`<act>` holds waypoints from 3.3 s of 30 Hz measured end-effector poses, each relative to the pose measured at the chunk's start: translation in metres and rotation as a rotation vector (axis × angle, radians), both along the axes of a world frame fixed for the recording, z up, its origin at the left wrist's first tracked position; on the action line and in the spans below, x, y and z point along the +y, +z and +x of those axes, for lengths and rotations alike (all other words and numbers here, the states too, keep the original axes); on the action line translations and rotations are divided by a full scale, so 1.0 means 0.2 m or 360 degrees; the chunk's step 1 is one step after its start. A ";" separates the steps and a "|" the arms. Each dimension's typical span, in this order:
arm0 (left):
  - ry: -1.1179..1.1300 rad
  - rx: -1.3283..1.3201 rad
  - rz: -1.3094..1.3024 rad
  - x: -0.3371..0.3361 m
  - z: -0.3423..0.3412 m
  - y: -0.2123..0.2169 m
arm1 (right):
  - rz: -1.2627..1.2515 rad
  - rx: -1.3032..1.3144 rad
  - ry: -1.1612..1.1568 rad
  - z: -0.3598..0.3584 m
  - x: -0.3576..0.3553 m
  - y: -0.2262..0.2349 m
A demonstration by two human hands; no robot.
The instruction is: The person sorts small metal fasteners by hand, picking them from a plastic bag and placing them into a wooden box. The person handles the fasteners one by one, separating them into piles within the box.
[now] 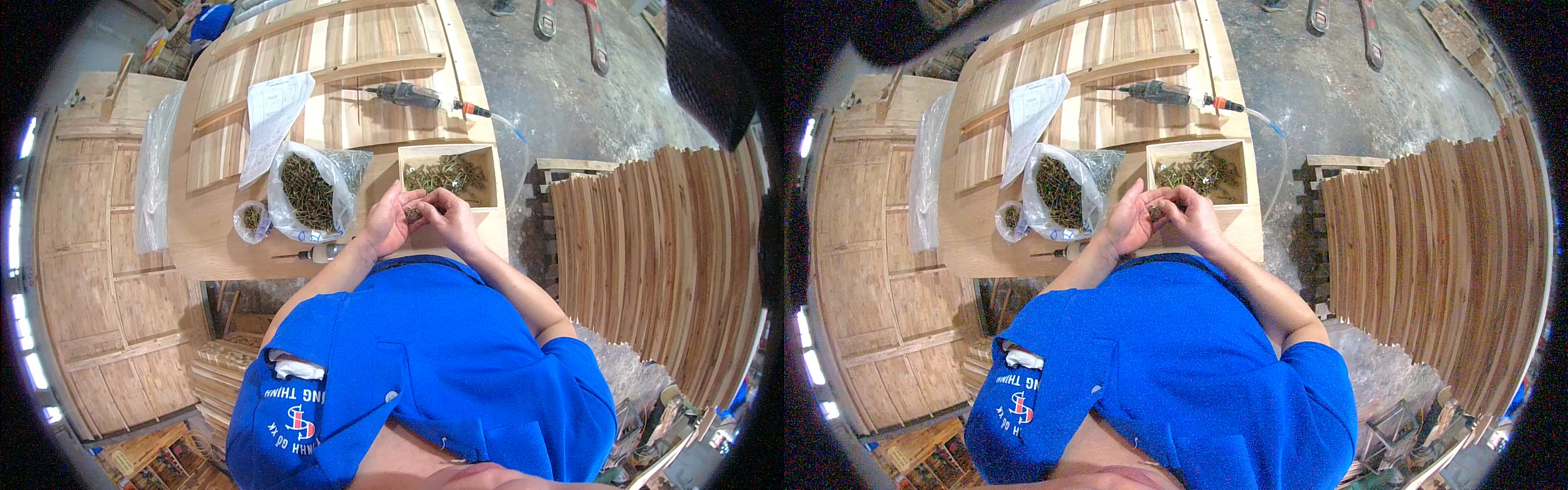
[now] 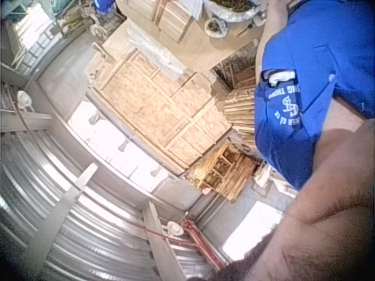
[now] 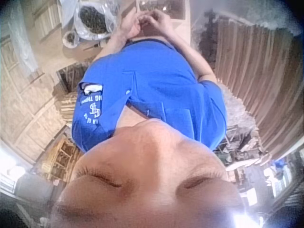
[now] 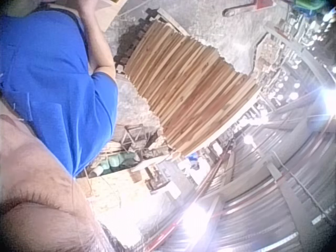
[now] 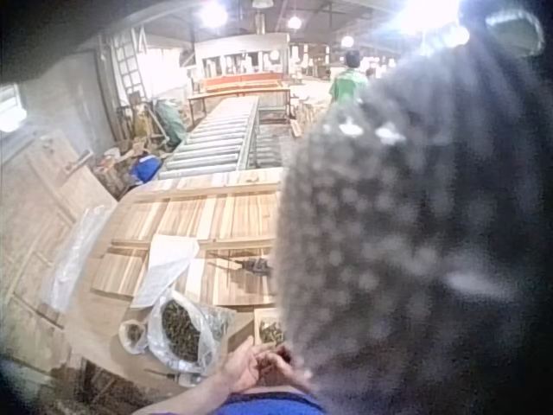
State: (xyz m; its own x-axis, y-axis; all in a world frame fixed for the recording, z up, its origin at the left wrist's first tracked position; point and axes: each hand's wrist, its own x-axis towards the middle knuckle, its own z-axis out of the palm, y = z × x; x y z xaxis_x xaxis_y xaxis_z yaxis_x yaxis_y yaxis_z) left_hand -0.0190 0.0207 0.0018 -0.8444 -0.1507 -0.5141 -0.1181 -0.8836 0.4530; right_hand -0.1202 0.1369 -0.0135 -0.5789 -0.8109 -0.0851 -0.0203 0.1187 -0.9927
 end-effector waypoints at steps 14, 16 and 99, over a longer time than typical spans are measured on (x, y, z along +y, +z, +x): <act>0.0047 -0.0033 0.0080 -0.01 0.00 -0.04 | 0.0126 -0.0134 0.0067 -0.04 -0.03 -0.05; 0.0054 0.0109 0.0058 -0.05 -0.06 -0.02 | 0.0187 -0.0368 0.0078 -0.08 -0.04 -0.01; 0.0092 -0.0017 -0.2435 0.03 -0.04 0.18 | -0.0206 -0.1989 -0.0013 -0.07 0.05 0.14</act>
